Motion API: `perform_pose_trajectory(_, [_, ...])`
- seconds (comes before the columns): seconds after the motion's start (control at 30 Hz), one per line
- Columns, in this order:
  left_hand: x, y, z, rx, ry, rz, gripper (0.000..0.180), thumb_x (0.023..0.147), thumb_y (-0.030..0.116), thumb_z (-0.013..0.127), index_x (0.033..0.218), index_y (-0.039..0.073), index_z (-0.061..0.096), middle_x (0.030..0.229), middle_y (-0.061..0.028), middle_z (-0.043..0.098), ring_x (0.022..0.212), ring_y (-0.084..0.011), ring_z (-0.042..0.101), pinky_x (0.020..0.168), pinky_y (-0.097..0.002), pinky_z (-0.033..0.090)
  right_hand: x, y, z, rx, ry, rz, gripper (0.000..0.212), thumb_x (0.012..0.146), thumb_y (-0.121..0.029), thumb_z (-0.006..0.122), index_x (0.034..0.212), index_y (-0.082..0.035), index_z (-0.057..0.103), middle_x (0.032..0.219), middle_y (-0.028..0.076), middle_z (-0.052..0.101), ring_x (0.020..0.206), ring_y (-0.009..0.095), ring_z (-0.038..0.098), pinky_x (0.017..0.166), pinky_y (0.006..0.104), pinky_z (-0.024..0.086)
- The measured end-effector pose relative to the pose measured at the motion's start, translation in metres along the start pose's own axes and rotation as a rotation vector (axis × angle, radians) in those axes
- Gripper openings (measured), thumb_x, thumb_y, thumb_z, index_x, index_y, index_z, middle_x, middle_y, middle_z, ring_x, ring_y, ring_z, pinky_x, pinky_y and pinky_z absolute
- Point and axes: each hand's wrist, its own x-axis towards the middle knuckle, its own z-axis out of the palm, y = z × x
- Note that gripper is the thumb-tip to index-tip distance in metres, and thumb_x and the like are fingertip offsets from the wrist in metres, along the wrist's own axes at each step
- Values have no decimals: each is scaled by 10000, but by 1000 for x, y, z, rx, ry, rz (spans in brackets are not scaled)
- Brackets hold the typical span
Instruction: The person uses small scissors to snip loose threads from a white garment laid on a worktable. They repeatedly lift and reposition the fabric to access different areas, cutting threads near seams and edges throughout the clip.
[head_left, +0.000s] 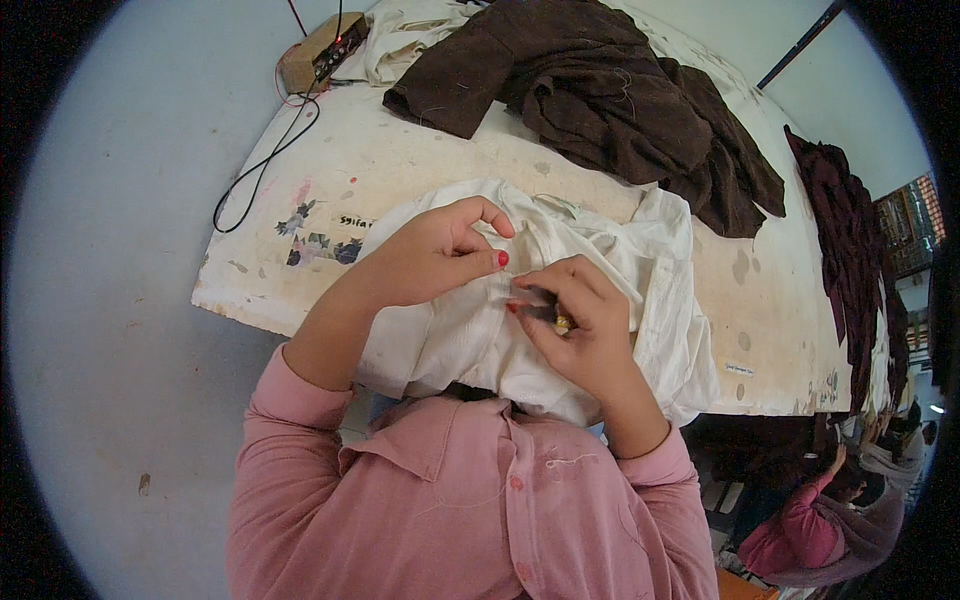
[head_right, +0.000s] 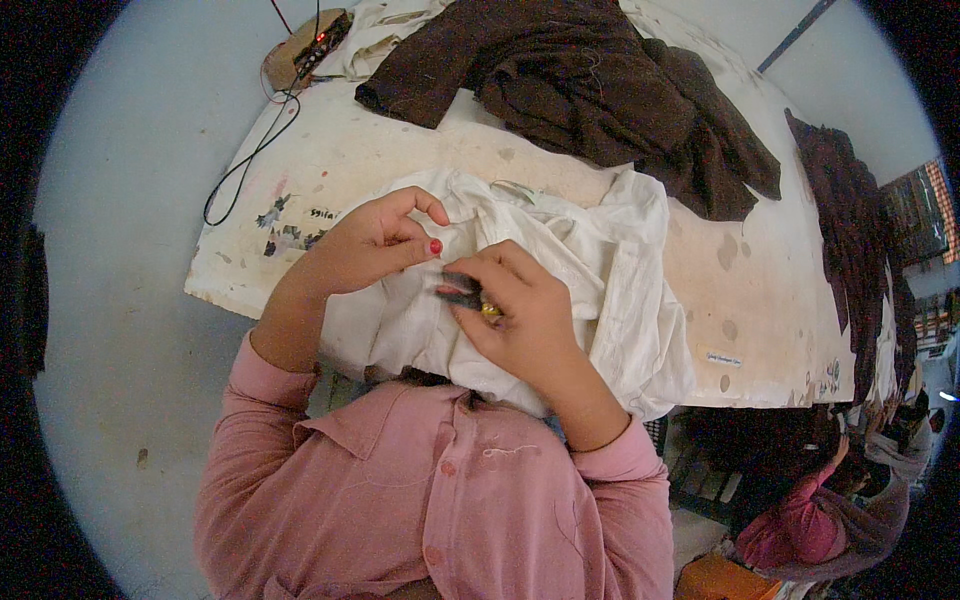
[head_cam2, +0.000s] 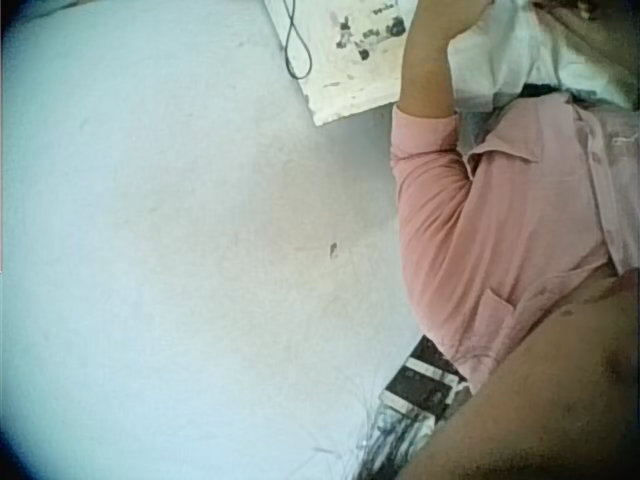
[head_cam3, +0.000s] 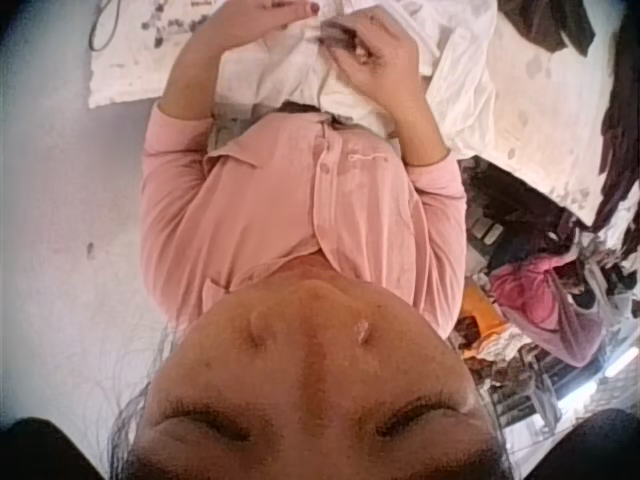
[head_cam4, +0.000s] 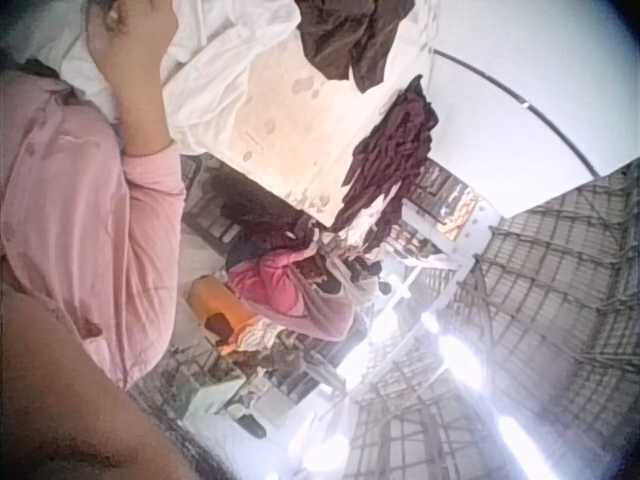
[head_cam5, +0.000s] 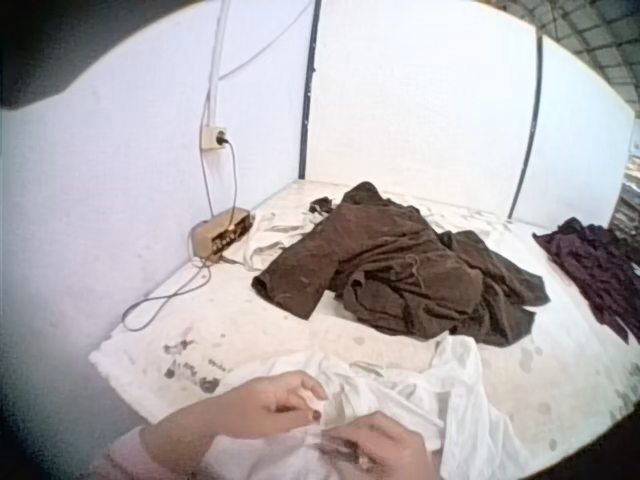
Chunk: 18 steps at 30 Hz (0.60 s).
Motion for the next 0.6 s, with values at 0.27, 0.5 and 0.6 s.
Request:
perform_pose_trajectory(0.27, [1,0,4,44,74,-40,260,918,131,615,1131,57,485,655,47,555,583,-20,407,513,-207,316,-2,-2,9,-366,-21,-183,299,673,-45,698,968,-77,661,877,53,616,633,221,606,541,300,482])
perform_pose_trajectory(0.5, [6,-13,7,131,113,66,257,912,129,628,1103,62,469,639,63,530,566,-13,394,492,-199,291,-3,15,-4,620,-9,501,155,794,-49,660,943,-27,625,834,63,581,774,133,540,717,234,411])
perform_pose_trajectory(0.6, [6,-8,5,100,88,-8,261,902,130,636,1098,66,475,643,59,540,566,-17,409,494,-200,306,-1,12,-3,497,-10,392,191,790,-52,669,976,-30,633,832,76,597,744,163,560,683,245,426])
